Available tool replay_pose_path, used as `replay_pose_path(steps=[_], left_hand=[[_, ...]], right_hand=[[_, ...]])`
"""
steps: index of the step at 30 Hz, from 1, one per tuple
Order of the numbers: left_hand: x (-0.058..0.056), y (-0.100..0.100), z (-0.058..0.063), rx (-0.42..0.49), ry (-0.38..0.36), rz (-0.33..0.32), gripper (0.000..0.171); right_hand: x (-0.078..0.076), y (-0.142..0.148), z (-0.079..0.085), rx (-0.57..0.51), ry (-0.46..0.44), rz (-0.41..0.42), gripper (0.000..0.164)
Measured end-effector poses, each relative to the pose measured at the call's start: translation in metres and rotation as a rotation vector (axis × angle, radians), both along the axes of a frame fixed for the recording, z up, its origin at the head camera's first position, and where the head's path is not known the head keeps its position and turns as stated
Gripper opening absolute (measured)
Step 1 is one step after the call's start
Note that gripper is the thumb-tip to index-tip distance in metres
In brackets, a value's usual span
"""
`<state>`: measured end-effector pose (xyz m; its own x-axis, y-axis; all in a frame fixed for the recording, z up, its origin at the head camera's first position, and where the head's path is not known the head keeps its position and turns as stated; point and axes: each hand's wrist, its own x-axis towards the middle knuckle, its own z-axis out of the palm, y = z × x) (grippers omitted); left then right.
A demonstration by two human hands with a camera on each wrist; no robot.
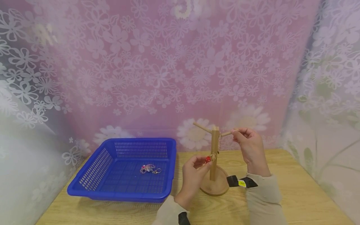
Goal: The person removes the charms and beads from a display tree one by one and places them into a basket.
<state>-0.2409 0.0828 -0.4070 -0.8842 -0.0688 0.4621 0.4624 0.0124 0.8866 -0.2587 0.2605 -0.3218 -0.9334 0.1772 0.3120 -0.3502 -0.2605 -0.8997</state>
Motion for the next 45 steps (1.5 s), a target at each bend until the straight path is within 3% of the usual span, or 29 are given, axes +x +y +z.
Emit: replay_pose_path(steps=[9,16,45], left_hand=[[0.004,-0.002,0.012,0.024,0.02,-0.032,0.012],[0.006,-0.006,0.019,0.043,-0.014,-0.067,0.013],[0.007,-0.024,0.041,0.022,-0.042,-0.128,0.017]], right_hand=[[-0.001,0.0,0.0,-0.015,0.02,0.022,0.01],[-0.001,0.0,0.0,-0.017,0.029,0.024,0.012],[-0.001,0.001,0.0,-0.033,0.022,0.028,0.012]])
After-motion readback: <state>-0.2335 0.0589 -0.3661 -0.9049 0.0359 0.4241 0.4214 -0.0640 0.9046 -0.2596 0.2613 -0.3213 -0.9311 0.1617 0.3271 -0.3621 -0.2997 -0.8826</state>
